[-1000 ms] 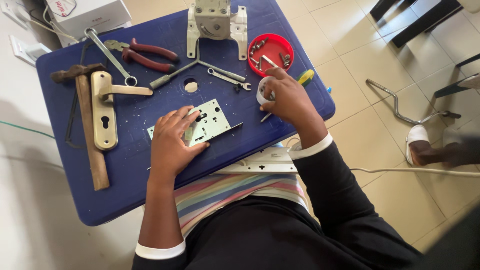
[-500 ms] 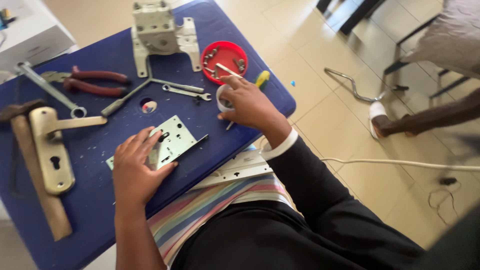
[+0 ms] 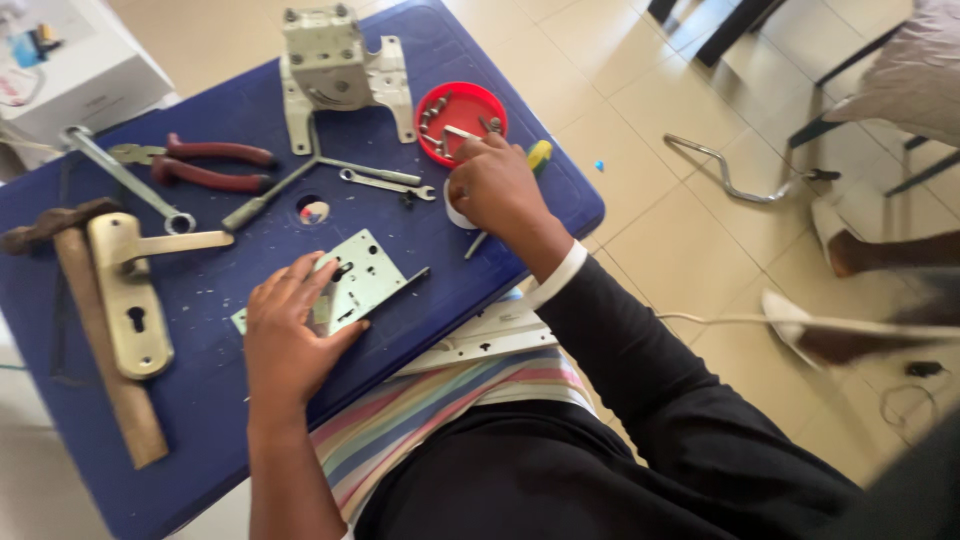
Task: The person picks up a metal door lock mechanism from a table and uses a screwdriver to tighten a screw on its side before placing a small component into the internal mechanism.
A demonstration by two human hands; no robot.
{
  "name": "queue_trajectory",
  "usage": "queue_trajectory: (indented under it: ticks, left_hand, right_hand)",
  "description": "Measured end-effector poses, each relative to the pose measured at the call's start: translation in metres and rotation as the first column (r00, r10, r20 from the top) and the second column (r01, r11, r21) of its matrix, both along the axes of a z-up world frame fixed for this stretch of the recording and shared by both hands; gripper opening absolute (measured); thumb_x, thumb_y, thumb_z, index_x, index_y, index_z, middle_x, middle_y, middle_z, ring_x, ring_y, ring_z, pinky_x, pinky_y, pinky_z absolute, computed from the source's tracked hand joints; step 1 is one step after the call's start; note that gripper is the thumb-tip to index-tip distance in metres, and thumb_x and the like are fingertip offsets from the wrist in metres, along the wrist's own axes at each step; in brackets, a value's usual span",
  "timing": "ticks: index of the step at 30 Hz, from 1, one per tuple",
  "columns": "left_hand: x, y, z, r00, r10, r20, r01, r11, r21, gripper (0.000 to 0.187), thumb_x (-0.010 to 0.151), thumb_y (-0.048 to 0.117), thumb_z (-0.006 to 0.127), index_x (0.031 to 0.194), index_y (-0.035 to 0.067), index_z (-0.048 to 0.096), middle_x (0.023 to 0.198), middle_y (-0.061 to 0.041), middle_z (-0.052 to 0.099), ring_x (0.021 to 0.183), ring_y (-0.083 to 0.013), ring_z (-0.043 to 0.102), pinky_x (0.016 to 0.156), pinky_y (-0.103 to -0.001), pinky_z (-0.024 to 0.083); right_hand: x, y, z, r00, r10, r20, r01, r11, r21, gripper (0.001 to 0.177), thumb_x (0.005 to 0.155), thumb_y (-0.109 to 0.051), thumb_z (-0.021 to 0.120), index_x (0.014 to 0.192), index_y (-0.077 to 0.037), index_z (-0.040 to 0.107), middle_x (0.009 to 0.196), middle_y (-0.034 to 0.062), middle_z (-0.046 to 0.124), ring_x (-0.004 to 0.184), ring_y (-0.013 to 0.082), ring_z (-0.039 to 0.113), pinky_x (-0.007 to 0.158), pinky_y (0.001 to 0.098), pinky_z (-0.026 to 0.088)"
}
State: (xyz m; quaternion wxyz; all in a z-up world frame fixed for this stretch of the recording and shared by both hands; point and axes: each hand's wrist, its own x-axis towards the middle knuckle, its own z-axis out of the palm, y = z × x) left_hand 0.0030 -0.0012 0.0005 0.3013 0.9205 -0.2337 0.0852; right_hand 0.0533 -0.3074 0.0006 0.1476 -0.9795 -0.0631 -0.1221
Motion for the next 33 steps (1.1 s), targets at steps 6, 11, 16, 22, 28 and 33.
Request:
queue_trajectory:
  ticks: [6,11,16,22,28,33]
  left_hand:
    - [0.001,0.001,0.000,1.000,0.005,-0.005,-0.005,1.000,-0.019,0.080,0.054,0.028,0.092,0.130,0.011,0.069,0.139,-0.007,0.063,0.128,-0.0307,0.055,0.110,-0.043,0.038]
    - [-0.002,0.000,0.002,1.000,0.008,-0.014,-0.009,0.998,-0.064,0.078,0.054,0.026,0.092,0.128,0.011,0.070,0.139,-0.008,0.064,0.127,-0.0295,0.055,0.110,-0.043,0.038]
    - [-0.003,0.000,0.003,1.000,0.010,-0.006,-0.011,0.998,-0.068,0.076,0.056,0.026,0.092,0.127,0.011,0.070,0.139,-0.007,0.062,0.127,-0.0291,0.055,0.109,-0.042,0.038]
    - [-0.003,0.000,0.003,0.999,0.026,-0.027,-0.027,0.998,-0.061,0.077,0.055,0.027,0.093,0.127,0.014,0.070,0.138,-0.004,0.063,0.125,-0.0280,0.054,0.108,-0.041,0.038]
    - [-0.004,0.001,0.003,0.999,0.026,-0.021,-0.027,0.997,-0.072,0.075,0.055,0.025,0.093,0.126,0.014,0.071,0.137,-0.003,0.063,0.122,-0.0267,0.055,0.108,-0.040,0.040]
    - [-0.004,0.001,0.005,0.999,0.021,-0.032,-0.023,0.997,-0.074,0.075,0.055,0.025,0.093,0.126,0.014,0.071,0.136,-0.003,0.063,0.123,-0.0266,0.056,0.108,-0.040,0.039]
  right_hand:
    - [0.010,-0.008,-0.019,0.993,0.021,0.118,-0.012,0.997,-0.072,0.005,0.073,-0.016,0.079,0.074,-0.021,0.079,0.105,-0.0024,0.072,0.110,0.0286,0.061,0.083,0.0494,0.045]
    - [0.009,-0.011,-0.016,0.993,0.037,0.110,-0.031,0.998,-0.052,0.010,0.068,-0.016,0.080,0.073,-0.024,0.081,0.108,-0.0044,0.073,0.121,0.0300,0.057,0.095,0.0501,0.042]
    - [0.010,-0.013,-0.015,0.997,0.028,0.079,-0.023,0.998,-0.058,0.009,0.068,-0.016,0.080,0.073,-0.024,0.081,0.110,-0.0060,0.073,0.123,0.0288,0.056,0.097,0.0472,0.042]
    - [0.013,-0.018,-0.020,0.991,0.061,0.121,-0.052,0.996,-0.072,0.009,0.069,-0.014,0.078,0.072,-0.022,0.081,0.112,-0.0041,0.073,0.116,0.0280,0.059,0.098,0.0449,0.045]
    - [0.014,-0.026,-0.021,0.977,0.145,0.158,-0.147,0.989,-0.002,0.006,0.072,-0.012,0.079,0.075,-0.017,0.080,0.115,-0.0010,0.074,0.114,0.0296,0.061,0.101,0.0402,0.050]
    - [0.006,-0.023,0.001,0.984,0.152,0.093,-0.163,0.980,0.118,0.007,0.072,-0.012,0.080,0.078,-0.014,0.080,0.119,0.0029,0.074,0.117,0.0288,0.061,0.102,0.0401,0.049]
